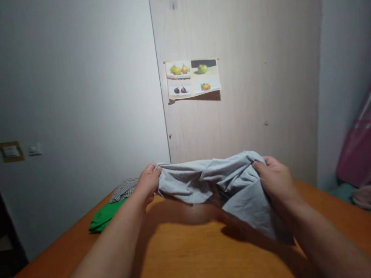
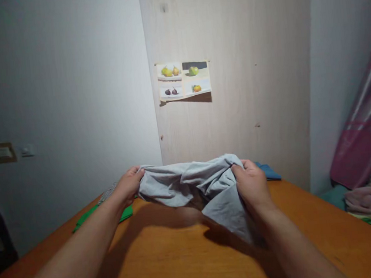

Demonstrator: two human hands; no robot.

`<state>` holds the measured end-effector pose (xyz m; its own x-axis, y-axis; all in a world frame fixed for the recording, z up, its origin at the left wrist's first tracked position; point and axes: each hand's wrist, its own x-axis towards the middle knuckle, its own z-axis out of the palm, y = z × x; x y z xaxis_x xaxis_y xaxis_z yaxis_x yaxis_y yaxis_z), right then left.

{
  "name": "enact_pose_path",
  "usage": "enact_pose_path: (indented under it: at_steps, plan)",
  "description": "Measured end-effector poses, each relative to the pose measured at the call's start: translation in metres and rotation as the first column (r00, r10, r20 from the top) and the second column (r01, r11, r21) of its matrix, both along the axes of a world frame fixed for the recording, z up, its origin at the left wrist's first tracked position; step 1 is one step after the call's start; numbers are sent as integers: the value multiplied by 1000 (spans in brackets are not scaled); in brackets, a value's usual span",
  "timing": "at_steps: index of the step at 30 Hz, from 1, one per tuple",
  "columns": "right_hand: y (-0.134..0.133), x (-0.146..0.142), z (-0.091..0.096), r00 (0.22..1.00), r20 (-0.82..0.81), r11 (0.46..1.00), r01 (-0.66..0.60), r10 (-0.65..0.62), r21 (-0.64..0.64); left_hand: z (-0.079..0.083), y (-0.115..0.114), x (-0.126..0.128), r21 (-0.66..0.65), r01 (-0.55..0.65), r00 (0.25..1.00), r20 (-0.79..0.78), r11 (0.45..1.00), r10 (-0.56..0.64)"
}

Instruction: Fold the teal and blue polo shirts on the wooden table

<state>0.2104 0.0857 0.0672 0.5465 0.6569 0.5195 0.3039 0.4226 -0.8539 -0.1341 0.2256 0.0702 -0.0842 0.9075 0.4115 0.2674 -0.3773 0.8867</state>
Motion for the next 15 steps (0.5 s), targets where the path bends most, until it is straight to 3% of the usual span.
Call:
enact_pose_path:
  at_steps: [2, 4, 6, 7, 11, 15]
  plan:
    - [-20, -1, 3, 963, 47, 962, -259, 264, -87, 6, 4, -4, -9, -12, 998, -57, 1000, 11]
    - [-34, -1, -5, 823, 88, 799, -512, 562, -316, 4, 7, -17, -24, -54, 990, -135, 998, 51]
    - [-38, 2, -19, 714, 67, 650, -588, 697, -482, -5, 7, -34, -46, -90, 971, -226, 995, 77]
    - [-36, 5, -27, 712, 55, 634, -584, 700, -507, -12, 6, -42, -60, -100, 959, -271, 993, 81]
    - [-7, 22, -58, 843, 103, 764, -417, 527, -493, -41, -3, -69, -106, -173, 910, -398, 979, 118]
    - [30, 24, -85, 866, 299, 829, -203, 400, -521, -60, -16, -87, -139, -243, 873, -462, 960, 154]
